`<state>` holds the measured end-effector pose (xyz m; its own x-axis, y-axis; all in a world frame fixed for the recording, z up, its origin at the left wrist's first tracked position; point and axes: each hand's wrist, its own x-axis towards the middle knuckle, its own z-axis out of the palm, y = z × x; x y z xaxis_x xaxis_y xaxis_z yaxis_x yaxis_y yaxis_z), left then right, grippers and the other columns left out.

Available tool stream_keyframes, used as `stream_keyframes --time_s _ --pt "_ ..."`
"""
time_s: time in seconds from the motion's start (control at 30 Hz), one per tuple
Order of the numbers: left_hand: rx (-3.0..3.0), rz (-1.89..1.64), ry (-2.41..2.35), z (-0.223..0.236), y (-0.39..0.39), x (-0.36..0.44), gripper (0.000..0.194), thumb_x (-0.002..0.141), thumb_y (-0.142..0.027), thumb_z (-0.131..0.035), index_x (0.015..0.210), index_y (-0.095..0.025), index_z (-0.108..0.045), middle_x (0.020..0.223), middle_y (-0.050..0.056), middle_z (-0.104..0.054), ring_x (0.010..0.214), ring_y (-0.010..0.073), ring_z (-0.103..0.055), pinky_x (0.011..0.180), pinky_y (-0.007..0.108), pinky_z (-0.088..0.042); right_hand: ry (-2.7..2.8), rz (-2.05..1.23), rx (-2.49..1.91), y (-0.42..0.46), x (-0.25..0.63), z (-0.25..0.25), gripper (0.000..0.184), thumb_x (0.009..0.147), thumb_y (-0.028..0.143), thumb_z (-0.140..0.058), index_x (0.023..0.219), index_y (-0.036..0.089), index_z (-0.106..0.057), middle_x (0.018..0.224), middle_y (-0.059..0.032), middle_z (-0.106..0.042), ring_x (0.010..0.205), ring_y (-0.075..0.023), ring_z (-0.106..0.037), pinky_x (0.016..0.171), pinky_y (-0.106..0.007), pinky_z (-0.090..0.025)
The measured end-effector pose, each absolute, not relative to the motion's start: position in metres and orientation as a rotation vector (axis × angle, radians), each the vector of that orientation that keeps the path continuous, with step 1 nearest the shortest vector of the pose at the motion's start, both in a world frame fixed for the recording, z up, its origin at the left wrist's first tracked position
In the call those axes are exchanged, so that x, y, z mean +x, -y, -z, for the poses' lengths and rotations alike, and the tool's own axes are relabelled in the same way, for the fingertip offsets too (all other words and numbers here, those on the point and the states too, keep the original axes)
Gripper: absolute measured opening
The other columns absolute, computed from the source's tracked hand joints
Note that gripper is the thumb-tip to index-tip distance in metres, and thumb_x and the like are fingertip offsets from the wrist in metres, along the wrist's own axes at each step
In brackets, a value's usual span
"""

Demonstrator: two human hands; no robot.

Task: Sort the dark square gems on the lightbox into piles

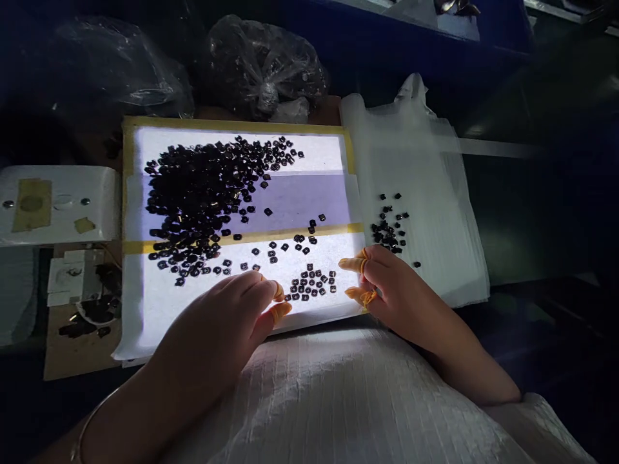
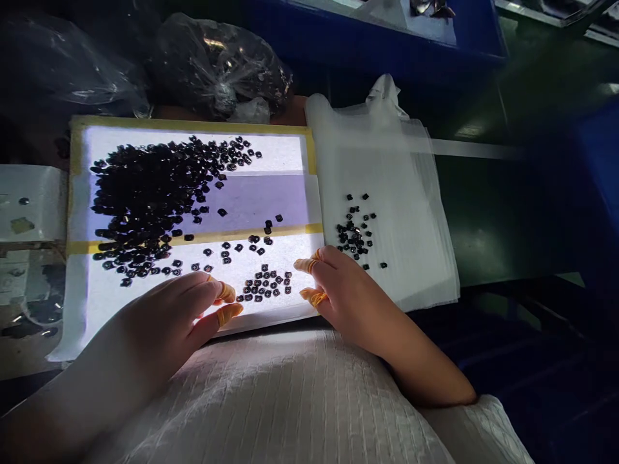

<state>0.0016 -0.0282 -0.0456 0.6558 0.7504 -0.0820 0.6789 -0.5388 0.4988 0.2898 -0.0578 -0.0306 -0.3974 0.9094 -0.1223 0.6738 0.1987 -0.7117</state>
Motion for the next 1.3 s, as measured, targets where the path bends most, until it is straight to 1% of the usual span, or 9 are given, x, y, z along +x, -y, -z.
stream_keyframes --time_s 0.2,0.4,0.53,0.67,0.83,0.93,1.1,1.2,1.3 --pt "2.318 -0.222 -1.108 0.038 0.031 -0.001 0.023 0.105 -0.039 -0.05 0.096 -0.019 -0.059 0.085 0.004 -0.064 0.076 0.0232 -0.064 0.065 0.036 -0.05 2.135 -1.023 -1.511 0.06 0.29 0.032 0.038 0.1 0.016 -0.061 0.138 0.017 -0.058 0.105 -0.0062 -0.059 0.081 -0.0167 -0.059 0.071 -0.035 -0.057" --pt "2.291 -0.247 -1.108 0.037 0.035 -0.004 0.02 0.103 -0.037 -0.055 0.095 -0.02 -0.059 0.087 0.004 -0.064 0.079 0.0242 -0.064 0.068 0.037 -0.05 2.172 -0.88 -1.542 0.061 0.286 0.032 0.031 0.1 0.019 -0.062 0.131 0.015 -0.061 0.102 -0.0065 -0.061 0.081 -0.017 -0.059 0.071 -0.033 -0.054" --pt "2.32 -0.279 -1.105 0.041 0.037 -0.004 0.019 0.104 -0.037 -0.053 0.099 -0.018 -0.059 0.089 0.005 -0.065 0.08 0.0238 -0.065 0.07 0.037 -0.052 2.201 -0.695 -1.437 0.059 0.273 0.03 0.012 0.1 0.012 -0.059 0.107 0.015 -0.068 0.091 -0.0046 -0.061 0.081 -0.0165 -0.058 0.069 -0.029 -0.049" --pt "2.378 -0.327 -1.113 0.045 0.039 -0.003 0.021 0.105 -0.036 -0.051 0.105 -0.017 -0.059 0.091 0.006 -0.066 0.083 0.0245 -0.066 0.072 0.038 -0.053 2.36 -0.629 -1.238 0.059 0.256 0.03 0.018 0.097 0.006 -0.054 0.084 0.015 -0.064 0.082 -0.0029 -0.058 0.075 -0.0147 -0.052 0.067 -0.028 -0.045" --pt "2.439 -0.386 -1.109 0.046 0.039 0.0 0.019 0.104 -0.031 -0.051 0.109 -0.015 -0.06 0.092 0.007 -0.067 0.082 0.0252 -0.067 0.071 0.039 -0.054 2.616 -0.485 -1.206 0.058 0.243 0.034 0.017 0.092 0.005 -0.052 0.089 0.016 -0.065 0.086 -0.0043 -0.059 0.076 -0.0169 -0.048 0.066 -0.03 -0.039" --pt "2.48 -0.405 -1.098 0.047 0.038 0.003 0.016 0.103 -0.025 -0.05 0.108 -0.014 -0.06 0.09 0.007 -0.066 0.08 0.0252 -0.066 0.069 0.038 -0.053 2.688 -0.39 -1.225 0.057 0.239 0.033 0.018 0.09 0.005 -0.053 0.085 0.017 -0.065 0.084 -0.0041 -0.058 0.075 -0.0173 -0.045 0.066 -0.031 -0.036" --pt "2.51 -0.353 -1.099 0.051 0.037 0.007 0.014 0.1 -0.018 -0.049 0.094 -0.016 -0.061 0.08 0.005 -0.061 0.073 0.0251 -0.061 0.063 0.038 -0.047 2.692 -0.342 -1.23 0.056 0.236 0.034 0.02 0.091 0.005 -0.053 0.08 0.018 -0.063 0.081 -0.0035 -0.058 0.074 -0.0174 -0.044 0.064 -0.031 -0.034" --pt "2.373 -0.357 -1.11 0.049 0.039 0.005 0.015 0.1 -0.022 -0.049 0.091 -0.019 -0.06 0.081 0.005 -0.063 0.075 0.0251 -0.06 0.067 0.04 -0.046 2.648 -0.398 -1.217 0.055 0.239 0.037 0.018 0.095 0.007 -0.052 0.085 0.017 -0.064 0.085 -0.0043 -0.059 0.076 -0.0179 -0.047 0.065 -0.032 -0.038" --pt "1.886 -0.306 -1.104 0.037 0.043 0.001 0.015 0.1 -0.032 -0.053 0.09 -0.023 -0.06 0.083 0.002 -0.064 0.074 0.0207 -0.058 0.068 0.036 -0.047 2.476 -0.536 -1.168 0.056 0.245 0.034 0.019 0.098 0.008 -0.05 0.086 0.017 -0.062 0.086 -0.0043 -0.059 0.077 -0.0165 -0.049 0.066 -0.03 -0.042"
